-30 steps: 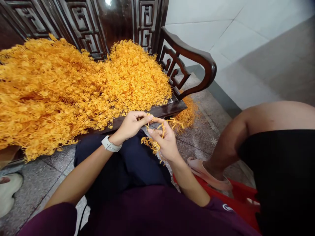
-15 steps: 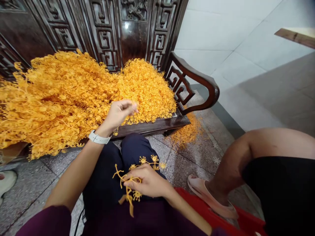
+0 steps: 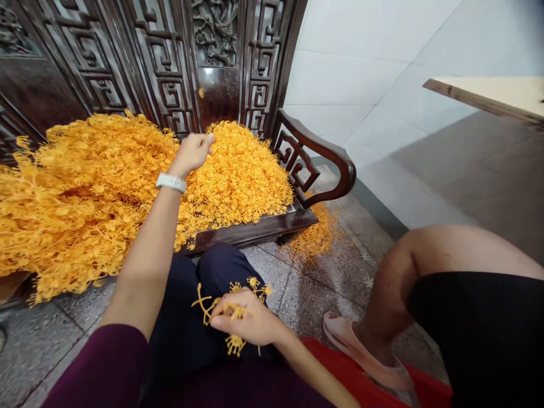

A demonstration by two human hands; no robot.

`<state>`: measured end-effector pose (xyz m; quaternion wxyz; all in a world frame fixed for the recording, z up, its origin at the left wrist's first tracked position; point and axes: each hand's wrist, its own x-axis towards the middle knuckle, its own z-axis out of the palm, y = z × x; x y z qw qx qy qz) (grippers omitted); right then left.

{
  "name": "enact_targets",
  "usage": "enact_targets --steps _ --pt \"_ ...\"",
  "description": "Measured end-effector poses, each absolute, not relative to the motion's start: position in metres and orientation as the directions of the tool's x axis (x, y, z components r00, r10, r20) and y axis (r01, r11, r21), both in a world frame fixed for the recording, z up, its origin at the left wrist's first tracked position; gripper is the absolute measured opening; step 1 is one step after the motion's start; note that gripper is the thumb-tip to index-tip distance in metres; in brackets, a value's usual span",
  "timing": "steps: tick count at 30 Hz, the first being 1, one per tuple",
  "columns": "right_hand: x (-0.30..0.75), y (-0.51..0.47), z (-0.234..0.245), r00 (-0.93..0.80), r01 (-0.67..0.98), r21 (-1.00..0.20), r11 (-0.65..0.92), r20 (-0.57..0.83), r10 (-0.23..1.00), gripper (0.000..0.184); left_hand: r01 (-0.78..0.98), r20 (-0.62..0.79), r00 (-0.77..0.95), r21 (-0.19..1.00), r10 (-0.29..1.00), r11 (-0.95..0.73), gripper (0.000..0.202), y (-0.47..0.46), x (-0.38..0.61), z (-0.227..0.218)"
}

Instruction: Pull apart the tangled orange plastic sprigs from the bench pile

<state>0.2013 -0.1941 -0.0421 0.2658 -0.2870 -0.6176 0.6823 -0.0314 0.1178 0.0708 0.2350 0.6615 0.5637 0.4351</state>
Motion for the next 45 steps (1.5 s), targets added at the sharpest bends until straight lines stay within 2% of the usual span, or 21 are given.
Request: enact_targets --steps 2,4,8,11,13,15,19,23,28,31,33,36,39,42,45 --pt "0.205 -0.186 -0.037 -0.586 -0.102 -0.988 -0.12 -0.037 0.809 0.032 0.474 0.18 0.021 0.864 0.984 -0.168 0.05 0.086 -0.029 0.043" --pt "0.21 -0.171 -0.026 -0.457 -0.24 -0.962 -0.128 -0.004 0.889 0.034 0.402 0.037 0.143 0.911 0.989 -0.092 0.056 0.051 -0.018 0.019" --pt "0.218 -0.128 0.007 -0.263 -0.462 -0.883 -0.084 0.046 0.964 0.049 0.113 -0.017 0.302 0.993 0.953 -0.018 0.069 0.006 0.025 0.004" --pt "0.222 -0.1 0.029 -0.164 -0.371 -0.927 0.058 0.127 0.978 0.051 -0.116 -0.016 0.438 0.991 0.899 0.074 0.075 -0.02 0.052 0.014" --pt "0.226 -0.087 0.038 -0.124 -0.256 -0.956 0.146 0.182 0.975 0.055 -0.169 0.022 0.512 0.983 0.859 0.075 0.072 -0.037 0.06 0.023" --pt "0.233 -0.079 0.042 -0.093 -0.187 -0.961 0.204 0.225 0.97 0.056 -0.163 0.081 0.539 0.987 0.838 0.009 0.061 -0.05 0.059 0.031" --pt "0.245 -0.069 0.043 -0.018 -0.122 -0.952 0.28 0.284 0.959 0.047 -0.098 0.133 0.516 0.991 0.846 -0.096 0.034 -0.055 0.044 0.034" --pt "0.252 -0.063 0.037 0.037 -0.054 -0.965 0.258 0.257 0.966 0.034 -0.12 0.154 0.46 0.987 0.874 -0.111 0.022 -0.05 0.033 0.029" --pt "0.249 -0.063 0.026 0.071 -0.08 -0.974 0.21 0.205 0.976 0.027 -0.132 0.183 0.391 0.981 0.902 -0.142 0.024 -0.052 0.029 0.026" --pt "0.241 -0.066 0.022 0.018 -0.123 -0.982 0.141 0.14 0.99 0.027 -0.07 0.154 0.448 0.988 0.881 -0.138 0.036 -0.056 0.029 0.029" --pt "0.234 -0.069 0.021 -0.03 -0.103 -0.988 0.113 0.117 0.993 0.028 -0.023 0.16 0.418 0.986 0.894 -0.166 0.044 -0.059 0.03 0.03" --pt "0.227 -0.072 0.02 -0.084 -0.025 -0.996 0.09 0.091 0.992 0.035 -0.023 0.215 0.276 0.976 0.937 -0.217 0.046 -0.06 0.031 0.03" --pt "0.225 -0.074 0.02 -0.158 -0.019 -0.997 0.073 0.075 0.984 0.055 -0.053 0.228 0.185 0.974 0.956 -0.222 0.046 -0.056 0.03 0.028" --pt "0.228 -0.076 0.019 -0.238 -0.082 -0.994 0.072 0.09 0.967 0.074 -0.055 0.275 0.102 0.961 0.956 -0.27 0.047 -0.052 0.028 0.026" --pt "0.231 -0.078 0.014 -0.292 -0.219 -0.974 0.06 0.124 0.948 0.085 -0.067 0.329 0.057 0.943 0.943 -0.325 0.047 -0.049 0.027 0.024"
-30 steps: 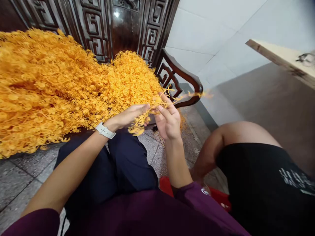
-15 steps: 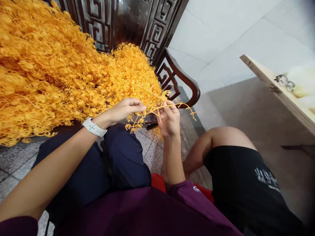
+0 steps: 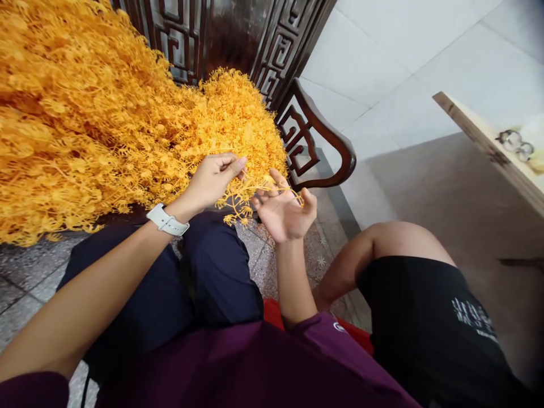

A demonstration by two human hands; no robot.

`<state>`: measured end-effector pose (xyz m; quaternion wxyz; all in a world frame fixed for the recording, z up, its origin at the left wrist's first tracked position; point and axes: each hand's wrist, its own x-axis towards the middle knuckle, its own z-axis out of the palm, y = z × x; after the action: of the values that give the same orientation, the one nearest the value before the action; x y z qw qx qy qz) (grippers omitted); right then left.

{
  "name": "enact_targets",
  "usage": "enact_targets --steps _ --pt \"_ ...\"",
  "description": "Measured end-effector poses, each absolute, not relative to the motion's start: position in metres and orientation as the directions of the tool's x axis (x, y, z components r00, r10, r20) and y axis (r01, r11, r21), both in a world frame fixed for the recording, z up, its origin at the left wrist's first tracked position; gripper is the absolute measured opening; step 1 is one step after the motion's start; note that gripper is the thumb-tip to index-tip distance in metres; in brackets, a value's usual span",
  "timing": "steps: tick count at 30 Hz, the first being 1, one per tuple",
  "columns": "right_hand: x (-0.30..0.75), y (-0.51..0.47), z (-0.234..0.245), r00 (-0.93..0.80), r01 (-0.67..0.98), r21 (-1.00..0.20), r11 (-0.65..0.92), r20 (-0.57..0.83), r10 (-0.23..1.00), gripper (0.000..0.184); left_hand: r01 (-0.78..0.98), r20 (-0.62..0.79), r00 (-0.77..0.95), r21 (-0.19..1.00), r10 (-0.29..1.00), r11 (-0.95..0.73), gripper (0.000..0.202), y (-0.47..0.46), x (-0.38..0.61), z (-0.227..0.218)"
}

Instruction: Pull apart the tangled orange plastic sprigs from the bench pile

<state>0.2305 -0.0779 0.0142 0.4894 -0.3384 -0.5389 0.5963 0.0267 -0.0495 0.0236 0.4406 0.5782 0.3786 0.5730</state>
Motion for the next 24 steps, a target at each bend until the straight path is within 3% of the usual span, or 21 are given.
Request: enact_targets --steps 3,5,9,12,15,17,19,22,24 --pt "0.234 -0.08 0.007 -0.324 -0.311 -0.95 0.02 0.126 0.938 0.097 -0.114 0.337 0.047 0.937 0.94 -0.33 0.042 -0.049 0.025 0.024" --pt "0.238 -0.082 0.001 -0.357 -0.291 -0.957 -0.021 0.088 0.93 0.093 -0.138 0.334 0.017 0.934 0.942 -0.329 0.037 -0.049 0.024 0.025" --pt "0.257 -0.089 -0.006 -0.523 -0.091 -0.982 -0.164 -0.093 0.847 0.07 -0.137 0.334 -0.056 0.931 0.941 -0.339 0.035 -0.048 0.021 0.026" --pt "0.274 -0.099 0.004 -0.647 0.114 -0.988 -0.1 -0.15 0.748 0.058 -0.055 0.385 -0.074 0.919 0.92 -0.389 0.039 -0.049 0.021 0.024" --pt "0.278 -0.107 0.025 -0.609 0.086 -0.994 0.072 0.005 0.793 0.041 0.036 0.439 -0.041 0.899 0.898 -0.438 0.041 -0.053 0.022 0.022" --pt "0.271 -0.107 0.04 -0.365 0.087 -0.971 0.222 0.176 0.914 0.029 0.097 0.461 -0.009 0.883 0.887 -0.458 0.04 -0.056 0.024 0.023" --pt "0.258 -0.101 0.048 -0.145 0.228 -0.918 0.324 0.297 0.944 0.023 0.169 0.479 0.007 0.865 0.878 -0.473 0.039 -0.058 0.026 0.025" --pt "0.241 -0.087 0.049 -0.196 0.42 -0.83 0.367 0.313 0.93 0.037 0.246 0.477 0.011 0.851 0.879 -0.465 0.034 -0.059 0.029 0.028" --pt "0.235 -0.08 0.043 -0.26 0.47 -0.782 0.409 0.32 0.911 0.028 0.255 0.464 -0.002 0.857 0.886 -0.448 0.03 -0.056 0.029 0.028"
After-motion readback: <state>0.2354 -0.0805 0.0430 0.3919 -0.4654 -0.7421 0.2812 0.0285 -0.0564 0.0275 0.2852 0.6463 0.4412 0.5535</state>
